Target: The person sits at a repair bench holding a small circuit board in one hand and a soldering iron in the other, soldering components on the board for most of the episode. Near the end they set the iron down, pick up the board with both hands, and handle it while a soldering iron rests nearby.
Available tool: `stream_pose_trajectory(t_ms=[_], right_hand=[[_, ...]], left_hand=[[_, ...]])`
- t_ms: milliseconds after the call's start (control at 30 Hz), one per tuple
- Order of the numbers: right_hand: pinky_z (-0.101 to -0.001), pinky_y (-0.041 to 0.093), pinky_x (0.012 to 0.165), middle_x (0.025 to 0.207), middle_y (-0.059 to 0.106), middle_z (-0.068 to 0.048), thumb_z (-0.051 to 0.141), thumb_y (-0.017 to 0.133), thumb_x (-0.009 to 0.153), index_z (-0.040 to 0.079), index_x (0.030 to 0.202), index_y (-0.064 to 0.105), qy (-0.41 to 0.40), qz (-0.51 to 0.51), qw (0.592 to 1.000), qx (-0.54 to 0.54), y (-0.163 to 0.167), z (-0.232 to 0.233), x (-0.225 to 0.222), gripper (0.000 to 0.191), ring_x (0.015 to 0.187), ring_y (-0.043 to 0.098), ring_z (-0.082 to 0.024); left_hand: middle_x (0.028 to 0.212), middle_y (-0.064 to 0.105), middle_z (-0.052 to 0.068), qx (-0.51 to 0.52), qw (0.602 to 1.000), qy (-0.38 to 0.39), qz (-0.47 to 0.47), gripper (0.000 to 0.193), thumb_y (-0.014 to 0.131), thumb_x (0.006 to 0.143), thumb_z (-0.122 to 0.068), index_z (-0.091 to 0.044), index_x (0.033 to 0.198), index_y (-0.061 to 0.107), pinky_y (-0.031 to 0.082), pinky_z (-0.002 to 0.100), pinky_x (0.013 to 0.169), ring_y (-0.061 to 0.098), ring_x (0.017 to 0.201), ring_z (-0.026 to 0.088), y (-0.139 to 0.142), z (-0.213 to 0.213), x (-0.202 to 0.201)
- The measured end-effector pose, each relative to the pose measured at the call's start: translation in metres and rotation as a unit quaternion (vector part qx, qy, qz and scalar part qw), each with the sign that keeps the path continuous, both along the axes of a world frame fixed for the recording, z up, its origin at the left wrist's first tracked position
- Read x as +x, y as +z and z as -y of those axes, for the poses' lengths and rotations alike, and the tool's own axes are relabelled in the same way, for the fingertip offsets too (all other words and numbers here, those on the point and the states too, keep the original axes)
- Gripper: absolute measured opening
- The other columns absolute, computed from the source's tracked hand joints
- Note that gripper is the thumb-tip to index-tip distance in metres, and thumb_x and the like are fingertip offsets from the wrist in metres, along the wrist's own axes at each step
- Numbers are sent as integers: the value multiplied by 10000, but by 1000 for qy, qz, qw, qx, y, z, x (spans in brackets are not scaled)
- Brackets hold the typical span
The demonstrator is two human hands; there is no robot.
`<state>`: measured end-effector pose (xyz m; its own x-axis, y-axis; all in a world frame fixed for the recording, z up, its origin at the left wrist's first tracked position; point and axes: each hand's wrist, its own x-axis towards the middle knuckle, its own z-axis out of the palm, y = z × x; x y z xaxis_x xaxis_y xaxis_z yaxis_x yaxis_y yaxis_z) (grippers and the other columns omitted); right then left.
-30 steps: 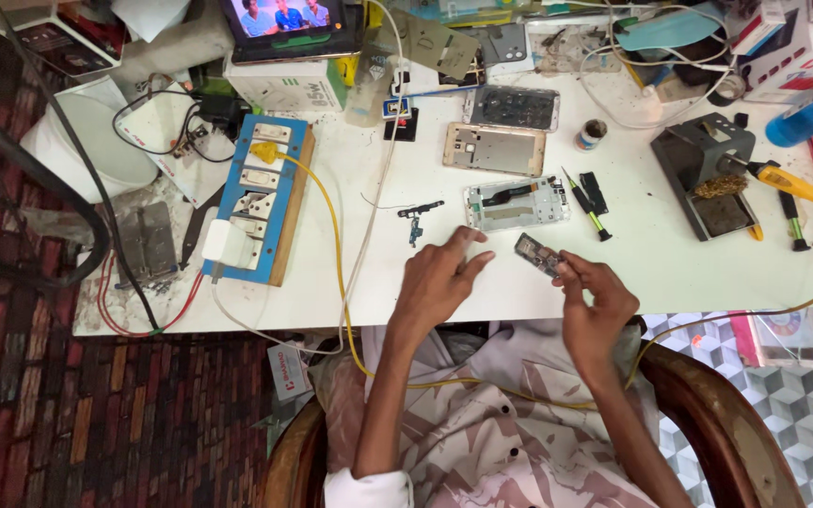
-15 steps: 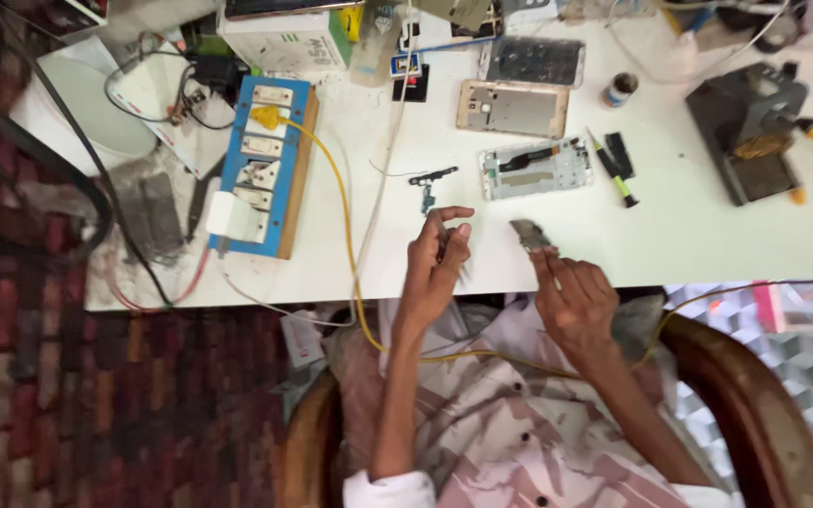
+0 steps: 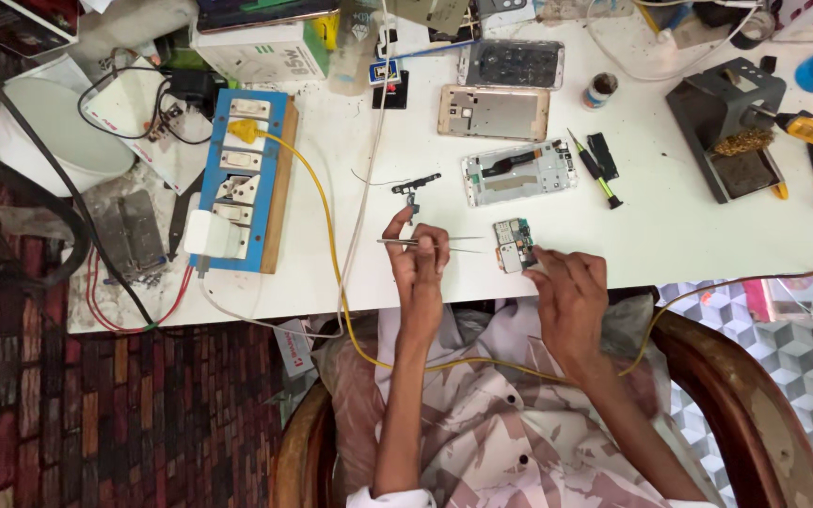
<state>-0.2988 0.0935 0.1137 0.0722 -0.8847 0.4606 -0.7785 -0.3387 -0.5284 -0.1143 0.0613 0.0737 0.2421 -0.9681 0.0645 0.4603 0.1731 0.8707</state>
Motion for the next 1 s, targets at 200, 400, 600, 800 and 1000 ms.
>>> stream_pose_trajectory(t_ms=[200, 400, 600, 800, 1000], right_hand=[[-446, 476, 935, 1161, 672, -148, 39, 734, 896, -1, 1161, 722, -18, 10, 1000, 14, 2, 1, 0, 268, 1096, 559, -338], [-414, 487, 913, 1176, 669, -140, 74, 712, 947, 20, 1153, 711, -27, 62, 998, 8, -2, -6, -16, 213, 1085, 582, -313], [-283, 456, 799, 1107, 600, -81, 90, 695, 1114, -24, 1330, 562, -208, 206, 955, -55, -27, 12, -93, 278, 877, 522, -129], [-238, 460, 628, 1143, 609, -42, 78, 721, 1163, -17, 1511, 357, -134, 467, 872, -54, -17, 54, -225, 512, 682, 519, -102], [-200, 444, 638, 1090, 587, 13, 139, 745, 1104, 45, 1495, 417, -191, 474, 859, 18, 0, 83, -271, 519, 687, 496, -51]], left_hand=[[807, 492, 1, -55, 998, -38, 5, 372, 498, 1145, -334, -76, 1405, 431, 333, 249, 683, 386, 728, 75, -10, 10, -15], [795, 501, 3, -33, 998, -50, -28, 380, 458, 1134, -385, -54, 1318, 490, 317, 231, 642, 388, 702, 65, -21, 14, -28], [805, 502, -2, -26, 998, -62, -10, 417, 469, 1119, -422, -54, 1316, 476, 336, 228, 657, 415, 727, 65, -17, 18, -34], [773, 500, -5, -33, 996, -78, 1, 444, 530, 1091, -426, -47, 1315, 476, 321, 228, 636, 392, 689, 64, -16, 22, -31], [781, 494, -9, -30, 995, -92, -10, 449, 518, 1096, -440, -46, 1309, 483, 323, 232, 656, 389, 700, 66, -15, 22, -31]])
